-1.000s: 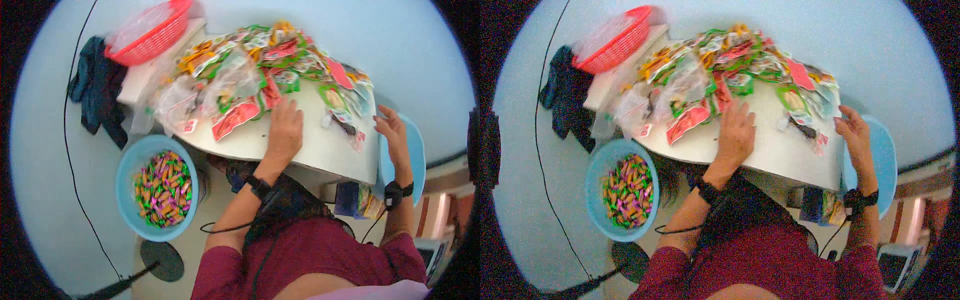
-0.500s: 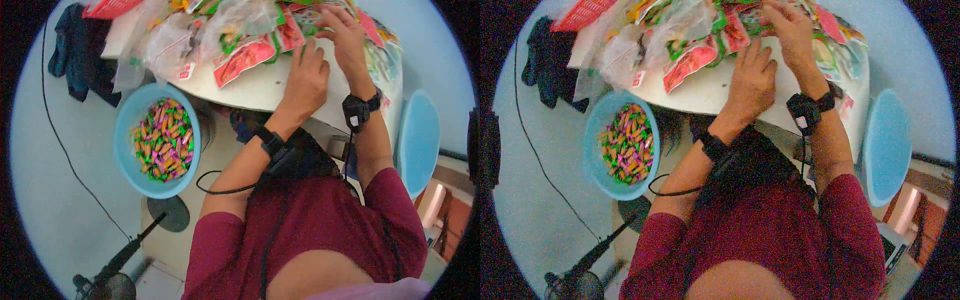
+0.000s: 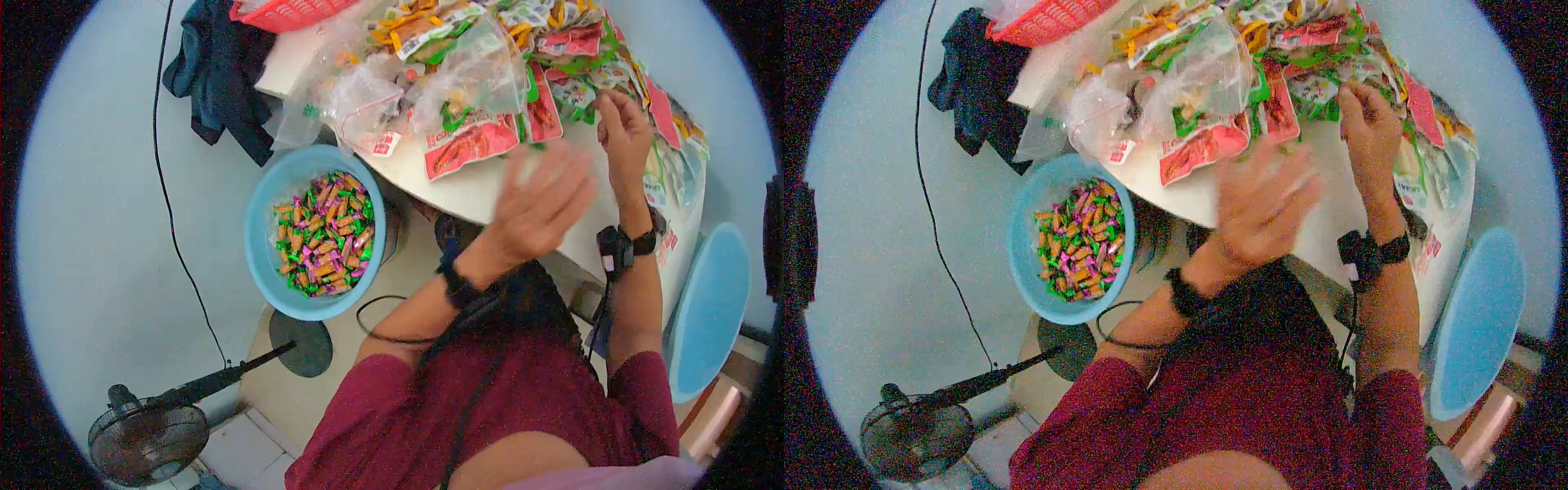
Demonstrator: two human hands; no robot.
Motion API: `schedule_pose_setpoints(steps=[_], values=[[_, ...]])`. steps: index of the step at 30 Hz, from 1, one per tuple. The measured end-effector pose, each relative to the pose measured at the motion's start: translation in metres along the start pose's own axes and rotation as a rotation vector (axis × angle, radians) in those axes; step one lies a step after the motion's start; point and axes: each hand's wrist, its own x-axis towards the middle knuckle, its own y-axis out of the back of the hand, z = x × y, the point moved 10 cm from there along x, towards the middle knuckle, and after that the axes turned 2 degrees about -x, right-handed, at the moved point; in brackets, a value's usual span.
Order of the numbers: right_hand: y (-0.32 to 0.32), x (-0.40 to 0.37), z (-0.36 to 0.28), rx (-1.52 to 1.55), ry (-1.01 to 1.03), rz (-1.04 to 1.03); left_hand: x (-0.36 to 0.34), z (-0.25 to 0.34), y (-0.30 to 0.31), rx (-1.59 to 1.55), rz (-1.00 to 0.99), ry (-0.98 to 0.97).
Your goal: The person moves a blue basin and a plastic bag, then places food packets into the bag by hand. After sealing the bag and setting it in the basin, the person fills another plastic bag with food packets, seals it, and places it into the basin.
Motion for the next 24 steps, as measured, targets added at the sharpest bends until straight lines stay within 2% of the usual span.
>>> schedule_pose_setpoints(steps=[1,3,4,5,7,11,14,17,19,24], values=[[-0.002,0.001,0.001,0.019,-0.009,0.004,-0.003,-0.012,0.023,0.086,0.014,-0.002],[-0.007,-0.005,0.002,0.062,-0.041,0.013,0.016,-0.061,0.085,0.440,0.087,0.337],[-0.010,-0.008,0.002,0.044,-0.064,0.008,0.015,-0.084,0.109,0.508,0.130,0.389],[-0.012,-0.007,-0.005,0.005,0.023,0.037,0.011,-0.109,0.128,0.575,0.173,0.445],[-0.016,-0.012,-0.014,-0.085,0.189,0.091,0.002,-0.156,0.141,0.623,0.074,0.563],[-0.022,-0.012,-0.002,-0.124,0.067,0.066,-0.017,-0.217,0.117,0.643,-0.159,0.720],[-0.021,-0.012,-0.008,-0.181,0.137,0.083,-0.025,-0.239,0.094,0.599,-0.183,0.677],[-0.023,-0.012,-0.010,-0.226,0.144,0.079,-0.028,-0.255,0.082,0.325,-0.097,0.688],[-0.026,-0.010,-0.004,-0.247,0.186,0.099,-0.037,-0.271,0.073,0.304,-0.107,0.734],[-0.029,-0.006,0.012,-0.209,0.124,0.084,-0.037,-0.308,0.062,0.131,-0.114,0.713]])
